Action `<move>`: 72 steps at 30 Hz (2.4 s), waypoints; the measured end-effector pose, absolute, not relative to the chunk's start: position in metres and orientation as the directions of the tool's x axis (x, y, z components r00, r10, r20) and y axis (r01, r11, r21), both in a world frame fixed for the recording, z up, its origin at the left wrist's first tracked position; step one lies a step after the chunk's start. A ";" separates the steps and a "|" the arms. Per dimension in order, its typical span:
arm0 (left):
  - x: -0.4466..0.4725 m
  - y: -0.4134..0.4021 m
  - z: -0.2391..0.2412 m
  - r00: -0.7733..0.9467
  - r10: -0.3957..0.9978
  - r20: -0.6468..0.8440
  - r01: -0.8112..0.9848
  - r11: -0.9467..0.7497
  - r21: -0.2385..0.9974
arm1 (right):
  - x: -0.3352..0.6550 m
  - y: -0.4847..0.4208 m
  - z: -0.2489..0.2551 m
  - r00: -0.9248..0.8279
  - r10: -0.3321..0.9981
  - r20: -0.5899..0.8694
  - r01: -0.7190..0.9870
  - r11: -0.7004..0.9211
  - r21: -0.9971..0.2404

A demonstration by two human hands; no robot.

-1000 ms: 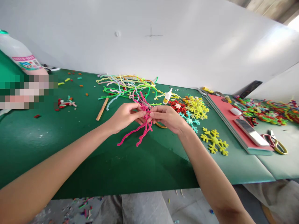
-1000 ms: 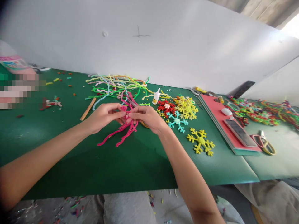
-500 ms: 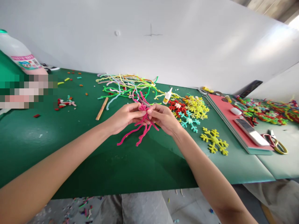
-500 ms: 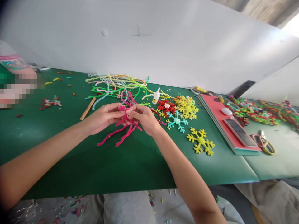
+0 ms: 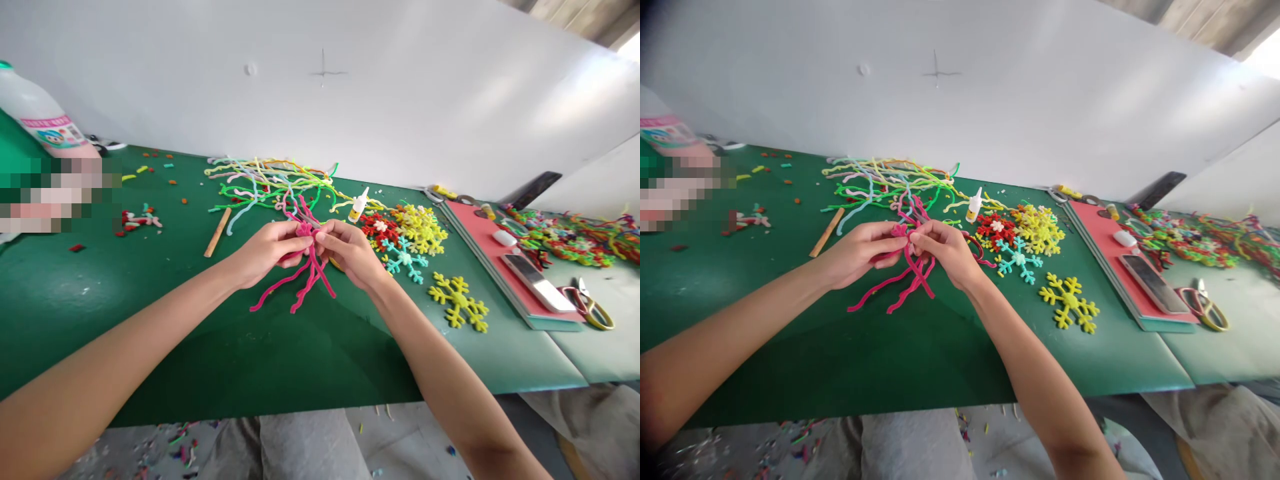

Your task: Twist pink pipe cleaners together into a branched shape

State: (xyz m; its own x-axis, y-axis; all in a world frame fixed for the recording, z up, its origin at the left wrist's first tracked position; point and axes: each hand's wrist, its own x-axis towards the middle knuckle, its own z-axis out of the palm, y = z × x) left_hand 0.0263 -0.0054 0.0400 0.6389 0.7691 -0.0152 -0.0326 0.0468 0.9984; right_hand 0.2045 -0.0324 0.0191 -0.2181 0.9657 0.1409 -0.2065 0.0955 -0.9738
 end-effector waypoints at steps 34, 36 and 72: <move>0.019 0.001 0.044 0.726 0.681 -0.097 0.059 0.079 0.995 | 0.215 -0.034 0.027 -0.312 0.796 0.519 0.372 0.605 -0.704; 0.018 -0.001 0.046 0.734 0.677 -0.063 0.115 -0.032 0.993 | 0.216 -0.035 0.029 -0.332 0.809 0.486 0.390 0.586 -0.710; 0.021 -0.002 0.043 0.680 0.729 0.076 0.250 -0.328 0.911 | 0.207 -0.034 0.022 -0.247 0.947 0.206 0.020 0.218 -0.976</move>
